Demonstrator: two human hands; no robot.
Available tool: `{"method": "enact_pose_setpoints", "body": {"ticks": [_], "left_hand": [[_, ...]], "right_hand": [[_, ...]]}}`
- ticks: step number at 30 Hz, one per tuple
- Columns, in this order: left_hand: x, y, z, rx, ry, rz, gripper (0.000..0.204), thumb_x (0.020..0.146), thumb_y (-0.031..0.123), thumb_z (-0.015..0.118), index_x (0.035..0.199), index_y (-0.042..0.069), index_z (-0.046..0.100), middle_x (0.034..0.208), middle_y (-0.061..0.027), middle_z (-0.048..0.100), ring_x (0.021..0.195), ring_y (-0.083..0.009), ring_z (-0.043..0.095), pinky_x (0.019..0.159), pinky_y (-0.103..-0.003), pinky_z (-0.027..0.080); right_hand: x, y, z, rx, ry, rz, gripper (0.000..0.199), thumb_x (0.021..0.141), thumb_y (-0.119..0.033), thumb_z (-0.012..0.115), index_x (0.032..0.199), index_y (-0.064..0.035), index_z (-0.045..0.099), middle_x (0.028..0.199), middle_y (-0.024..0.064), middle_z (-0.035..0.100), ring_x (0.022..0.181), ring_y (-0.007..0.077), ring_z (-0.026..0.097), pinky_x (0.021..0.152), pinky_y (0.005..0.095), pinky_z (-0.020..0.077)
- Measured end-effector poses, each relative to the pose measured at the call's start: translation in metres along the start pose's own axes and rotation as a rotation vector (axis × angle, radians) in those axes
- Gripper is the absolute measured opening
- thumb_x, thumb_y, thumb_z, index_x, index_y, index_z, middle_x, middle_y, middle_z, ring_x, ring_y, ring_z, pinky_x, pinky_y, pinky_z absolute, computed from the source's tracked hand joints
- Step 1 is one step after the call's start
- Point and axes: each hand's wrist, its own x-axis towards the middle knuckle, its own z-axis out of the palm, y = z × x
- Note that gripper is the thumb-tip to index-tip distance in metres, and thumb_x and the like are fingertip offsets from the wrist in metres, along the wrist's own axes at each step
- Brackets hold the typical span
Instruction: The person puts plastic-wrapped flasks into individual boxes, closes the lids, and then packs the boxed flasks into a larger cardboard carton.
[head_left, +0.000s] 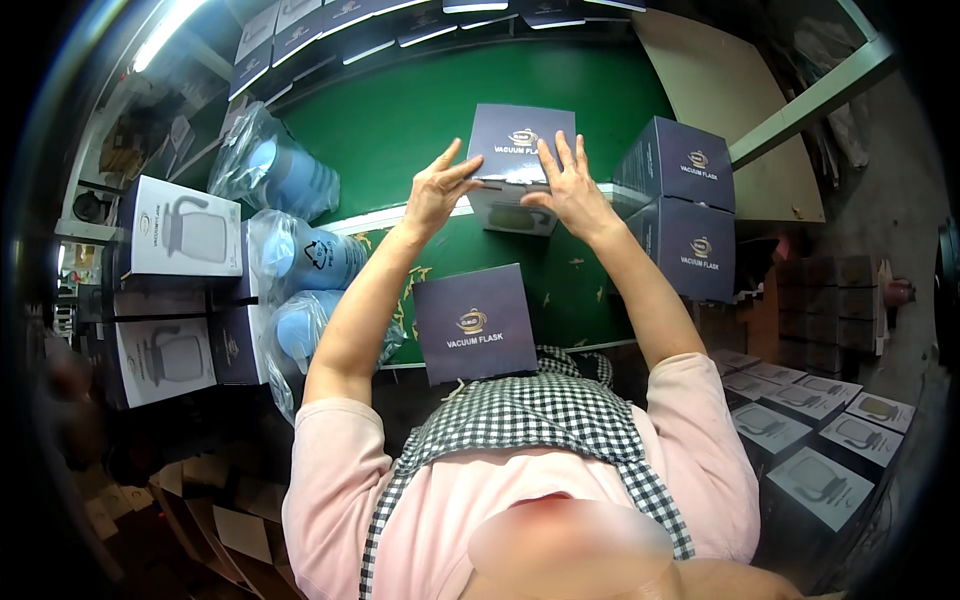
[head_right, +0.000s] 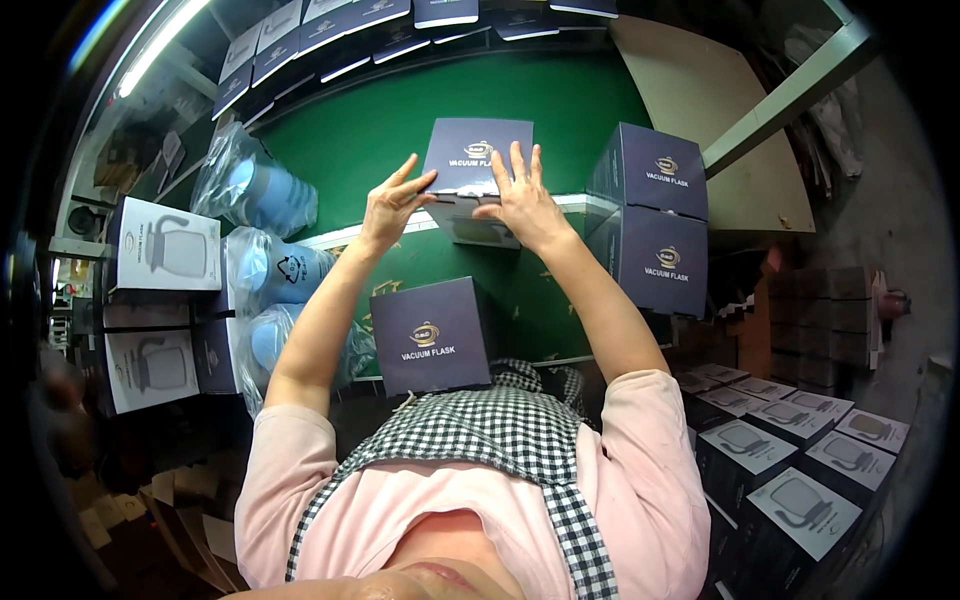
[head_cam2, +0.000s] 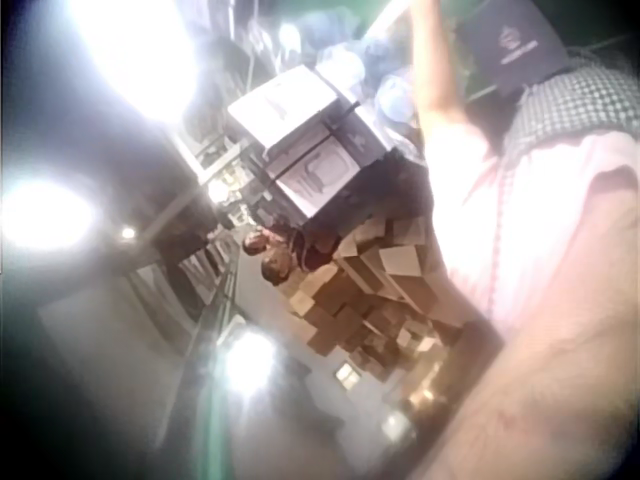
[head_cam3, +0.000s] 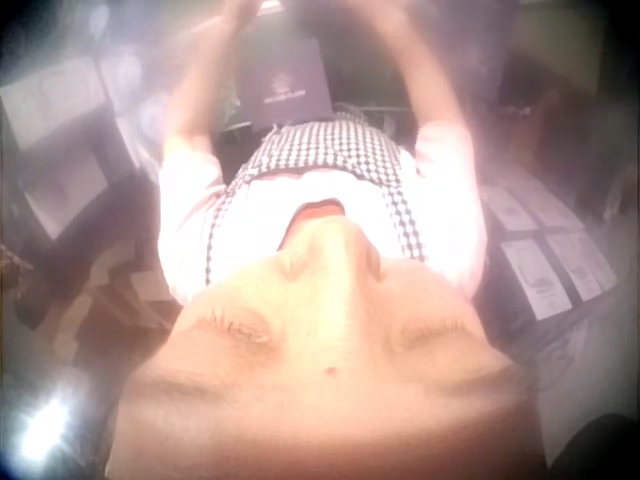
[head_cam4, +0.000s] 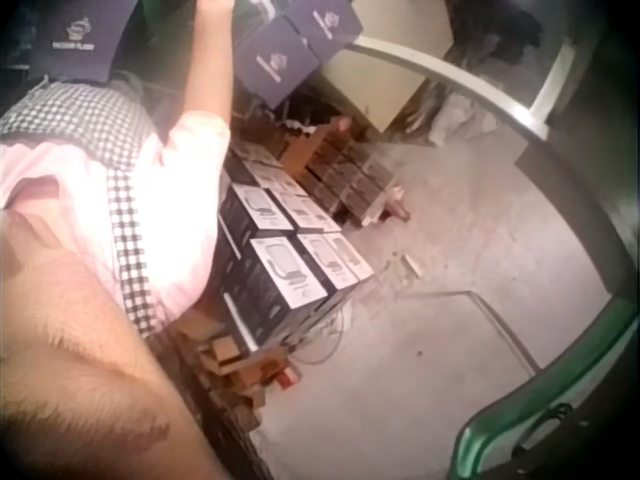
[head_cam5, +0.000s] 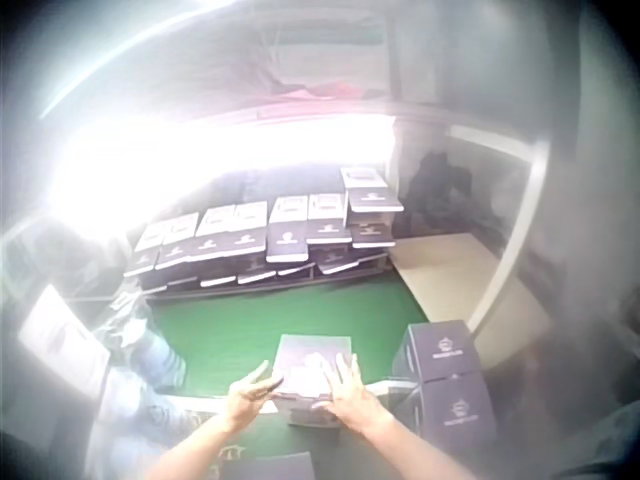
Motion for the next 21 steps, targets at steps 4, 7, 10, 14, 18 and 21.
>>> {"method": "enact_pose_setpoints", "body": {"ticks": [4, 7, 10, 14, 18, 21], "left_hand": [[-0.004, 0.002, -0.005, -0.015, -0.051, -0.037, 0.035, 0.084, 0.018, 0.074, 0.117, 0.01, 0.069, 0.135, -0.0257, 0.051, 0.106, -0.0307, 0.066, 0.086, -0.034, 0.056], [-0.015, 0.006, 0.0, -0.046, -0.077, -0.099, 0.036, 0.083, 0.018, 0.075, 0.117, 0.008, 0.069, 0.136, -0.0237, 0.051, 0.105, -0.0254, 0.067, 0.084, -0.032, 0.056], [-0.019, 0.013, 0.005, -0.103, -0.053, -0.201, 0.041, 0.081, 0.022, 0.077, 0.118, 0.007, 0.068, 0.136, -0.0231, 0.052, 0.103, -0.025, 0.067, 0.082, -0.031, 0.056], [-0.012, 0.009, 0.006, -0.009, 0.051, -0.014, 0.048, 0.079, 0.026, 0.079, 0.121, 0.008, 0.066, 0.13, -0.0268, 0.055, 0.099, -0.0325, 0.068, 0.081, -0.033, 0.057], [-0.012, 0.008, 0.007, 0.142, -0.026, -0.015, 0.047, 0.082, 0.021, 0.075, 0.126, 0.008, 0.063, 0.128, -0.0232, 0.059, 0.101, -0.0268, 0.069, 0.079, -0.032, 0.059], [-0.019, 0.009, 0.012, 0.132, 0.019, -0.001, 0.046, 0.083, 0.022, 0.075, 0.126, 0.009, 0.063, 0.129, -0.0239, 0.057, 0.1, -0.0266, 0.069, 0.077, -0.033, 0.058]], "right_hand": [[-0.004, 0.001, -0.003, -0.105, -0.053, -0.08, 0.095, 0.078, -0.048, 0.07, 0.149, -0.0014, 0.027, 0.149, 0.0369, 0.021, 0.137, 0.0593, 0.017, 0.113, 0.0558, 0.0286], [-0.019, -0.016, -0.009, -0.161, -0.062, -0.023, 0.096, 0.079, -0.049, 0.069, 0.149, -0.0014, 0.026, 0.151, 0.0356, 0.017, 0.138, 0.0594, 0.012, 0.113, 0.0561, 0.027], [-0.028, -0.011, 0.0, -0.113, -0.02, -0.08, 0.093, 0.081, -0.049, 0.068, 0.149, -0.0001, 0.028, 0.152, 0.0349, 0.017, 0.14, 0.058, 0.007, 0.115, 0.0544, 0.0231], [-0.012, 0.009, -0.013, 0.019, -0.029, -0.163, 0.08, 0.078, -0.04, 0.073, 0.141, -0.0023, 0.041, 0.145, 0.0251, 0.039, 0.136, 0.0541, 0.026, 0.112, 0.0494, 0.0332], [-0.015, 0.017, -0.011, -0.024, 0.014, -0.202, 0.07, 0.08, -0.037, 0.071, 0.138, -0.0059, 0.048, 0.142, 0.0174, 0.047, 0.134, 0.0503, 0.035, 0.108, 0.0459, 0.0401], [-0.02, 0.017, 0.001, -0.106, 0.068, -0.215, 0.072, 0.081, -0.04, 0.069, 0.139, -0.0036, 0.046, 0.143, 0.0178, 0.046, 0.136, 0.051, 0.031, 0.11, 0.0478, 0.0368]]}}
